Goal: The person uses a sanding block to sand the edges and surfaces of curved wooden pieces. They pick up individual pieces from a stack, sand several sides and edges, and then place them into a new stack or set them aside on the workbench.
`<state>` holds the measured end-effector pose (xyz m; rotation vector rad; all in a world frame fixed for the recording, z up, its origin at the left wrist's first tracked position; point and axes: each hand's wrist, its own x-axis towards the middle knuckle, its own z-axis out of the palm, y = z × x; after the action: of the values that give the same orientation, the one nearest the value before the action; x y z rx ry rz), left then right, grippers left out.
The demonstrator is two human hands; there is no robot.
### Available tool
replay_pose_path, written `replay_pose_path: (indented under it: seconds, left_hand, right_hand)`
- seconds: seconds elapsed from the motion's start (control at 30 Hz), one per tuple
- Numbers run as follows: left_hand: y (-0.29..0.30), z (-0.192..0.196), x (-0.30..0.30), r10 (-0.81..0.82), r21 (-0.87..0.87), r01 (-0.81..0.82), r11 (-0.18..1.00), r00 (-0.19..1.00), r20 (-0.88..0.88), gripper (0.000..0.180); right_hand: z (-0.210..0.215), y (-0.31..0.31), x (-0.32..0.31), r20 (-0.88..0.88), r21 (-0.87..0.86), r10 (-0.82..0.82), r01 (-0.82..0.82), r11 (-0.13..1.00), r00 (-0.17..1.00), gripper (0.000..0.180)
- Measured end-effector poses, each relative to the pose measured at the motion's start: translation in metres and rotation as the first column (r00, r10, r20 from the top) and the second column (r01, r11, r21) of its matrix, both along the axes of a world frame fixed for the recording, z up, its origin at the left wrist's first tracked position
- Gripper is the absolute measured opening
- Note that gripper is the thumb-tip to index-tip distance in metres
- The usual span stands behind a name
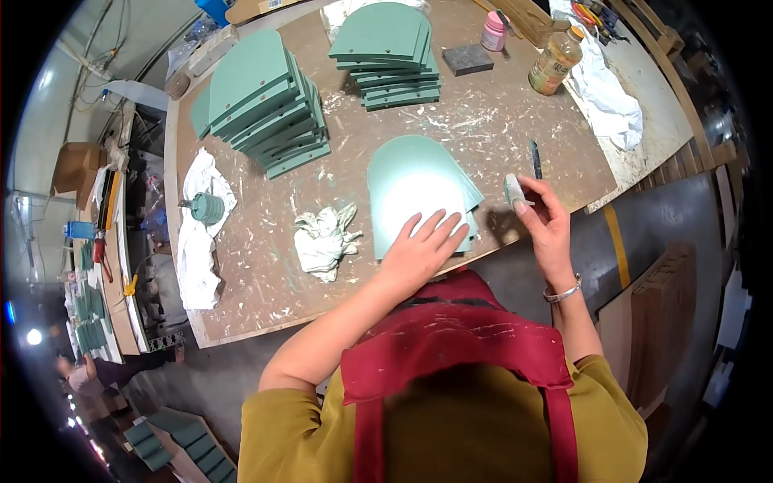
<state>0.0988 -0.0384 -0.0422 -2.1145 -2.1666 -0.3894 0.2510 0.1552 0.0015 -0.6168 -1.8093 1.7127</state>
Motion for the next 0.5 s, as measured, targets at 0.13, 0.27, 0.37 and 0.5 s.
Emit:
replay_pose_path:
  seconds: [0.13, 0.27, 0.37, 0.5]
  left_hand:
    - [-0.033, 0.024, -0.02, 0.283, -0.056, -0.277, 0.959, 0.943, 0.177, 0.072]
    - [-0.098, -0.016, -0.065, 0.706, -0.047, -0.707, 0.705, 0.694, 0.144, 0.058]
    - [-0.111, -0.029, -0.088, 0.756, -0.167, -0.755, 0.634, 0.56, 0.339, 0.05]
    - [-0.021, 0.045, -0.096, 0.561, -0.072, -0.686, 0.724, 0.524, 0.641, 0.041]
  right_hand:
    - [0.001, 0.026, 0.001, 0.003, -0.069, 0.039, -0.039, 0.997, 0.999, 0.036]
    - [0.001, 0.027, -0.016, -0.001, -0.288, 0.16, -0.154, 0.945, 0.987, 0.036]
    - [0.008, -0.002, -0.033, -0.031, -0.229, 0.477, -0.47, 0.852, 0.879, 0.035]
    - [-0.004, -0.038, -0.057, 0.036, 0.381, 0.789, -0.738, 0.557, 0.613, 0.036]
